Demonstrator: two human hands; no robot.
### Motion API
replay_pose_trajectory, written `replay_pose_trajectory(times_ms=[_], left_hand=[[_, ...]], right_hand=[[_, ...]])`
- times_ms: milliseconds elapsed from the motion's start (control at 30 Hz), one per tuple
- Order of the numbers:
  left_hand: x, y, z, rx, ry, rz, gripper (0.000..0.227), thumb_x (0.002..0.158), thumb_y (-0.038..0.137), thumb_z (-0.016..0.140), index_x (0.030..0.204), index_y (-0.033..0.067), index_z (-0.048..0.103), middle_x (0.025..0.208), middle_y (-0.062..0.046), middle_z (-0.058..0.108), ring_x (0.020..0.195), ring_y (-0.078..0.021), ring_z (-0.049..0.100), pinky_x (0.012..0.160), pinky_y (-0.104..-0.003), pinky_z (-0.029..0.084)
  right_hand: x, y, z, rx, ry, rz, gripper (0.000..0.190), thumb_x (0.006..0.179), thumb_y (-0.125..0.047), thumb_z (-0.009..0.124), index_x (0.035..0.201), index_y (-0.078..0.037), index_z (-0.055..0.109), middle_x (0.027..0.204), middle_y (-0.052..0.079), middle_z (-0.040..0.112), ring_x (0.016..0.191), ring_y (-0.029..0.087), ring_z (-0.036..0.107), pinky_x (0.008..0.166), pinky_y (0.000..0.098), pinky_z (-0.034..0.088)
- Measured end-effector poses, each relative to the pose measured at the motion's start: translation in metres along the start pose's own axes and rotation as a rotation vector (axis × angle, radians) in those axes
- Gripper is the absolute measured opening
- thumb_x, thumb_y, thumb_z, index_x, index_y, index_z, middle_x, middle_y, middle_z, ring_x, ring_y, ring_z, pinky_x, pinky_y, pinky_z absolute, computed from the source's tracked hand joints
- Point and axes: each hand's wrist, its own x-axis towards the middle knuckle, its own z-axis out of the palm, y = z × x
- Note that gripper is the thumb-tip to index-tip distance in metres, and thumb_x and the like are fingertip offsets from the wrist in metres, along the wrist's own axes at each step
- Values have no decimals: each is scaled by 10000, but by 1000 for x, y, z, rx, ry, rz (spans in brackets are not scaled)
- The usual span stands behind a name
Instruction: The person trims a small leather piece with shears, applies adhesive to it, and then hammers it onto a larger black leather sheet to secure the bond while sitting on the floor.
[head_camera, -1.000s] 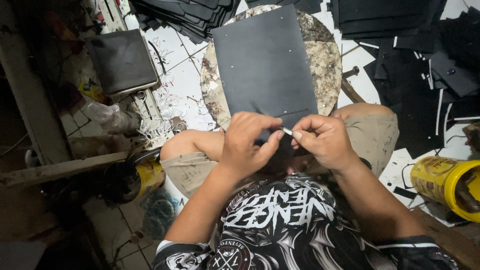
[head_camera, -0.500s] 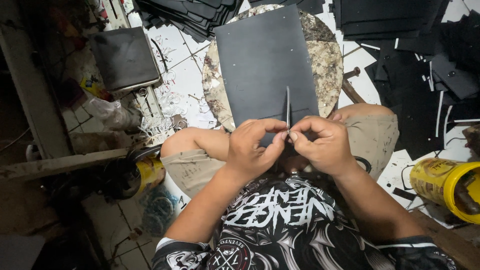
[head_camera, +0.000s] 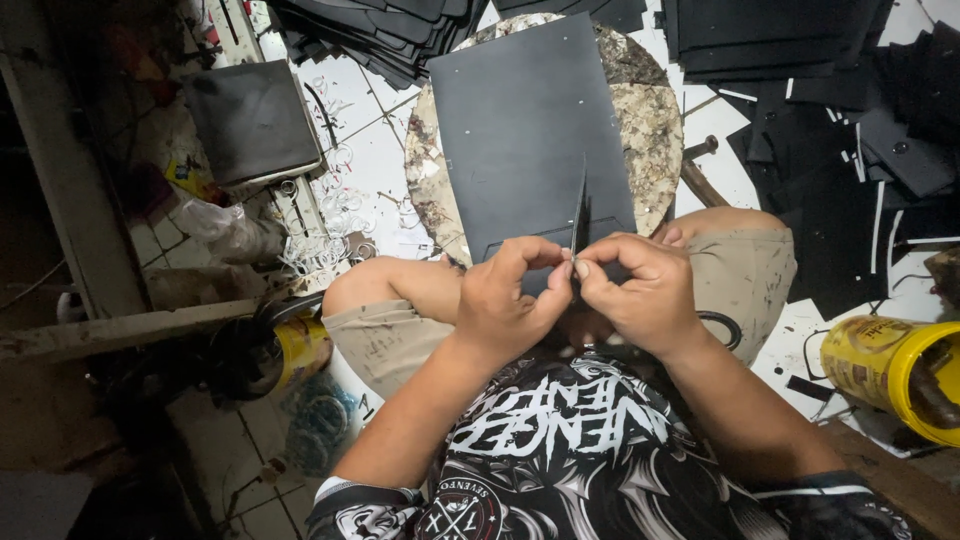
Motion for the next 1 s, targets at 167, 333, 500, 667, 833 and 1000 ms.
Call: replay_pose_trajectory(times_ms=[167, 333, 500, 667, 833, 1000], left_hand=[[-1, -2, -1, 99, 2, 59, 145, 809, 69, 768, 888, 127, 662, 702, 7, 750, 598, -210, 738, 587, -280, 594], [5, 1, -6, 29, -52, 36, 176, 781, 2, 735, 841, 110, 610, 676, -36, 737, 531, -228, 697, 498, -287, 561], [3, -4, -4, -9, -48, 11, 193, 778, 6, 727, 849, 114, 583, 706, -31, 740, 560, -237, 700, 511, -290, 560], [3, -14, -3, -45, -23, 6, 215, 766, 8, 705, 861, 122, 550, 711, -9, 734, 567, -213, 698, 536, -287, 561], [-6, -62, -14, 26, -10, 18, 209, 760, -13, 670, 889, 108, 559, 751, -46, 716, 636, -250, 704, 601, -339, 572], [0, -102, -58, 184, 10, -34, 222, 795, -67, 633, 947, 71, 551, 798, -111, 675, 698, -328, 701, 664, -402, 575]], right_hand=[[0, -1, 4, -73, 13, -64, 36, 867, -42, 789, 840, -65, 784, 694, 82, 704, 622, 261, 667, 621, 325, 519], [1, -4, 3, -30, -20, -5, 67, 870, -27, 765, 822, -68, 787, 657, 76, 691, 584, 227, 636, 592, 316, 497], [-1, 1, 2, 37, -35, 55, 49, 865, -19, 757, 842, -55, 781, 660, 87, 677, 585, 184, 590, 584, 323, 483], [-8, 10, 1, 194, -31, 153, 74, 867, 8, 721, 826, -34, 766, 629, 40, 635, 628, 79, 519, 579, 262, 462], [-11, 17, -11, 399, -72, 263, 71, 871, 17, 683, 848, 45, 744, 641, 95, 674, 632, 100, 551, 578, 240, 459], [-13, 19, -25, 561, -53, 276, 69, 864, 10, 697, 832, 71, 707, 687, 142, 686, 630, 122, 576, 592, 269, 481]])
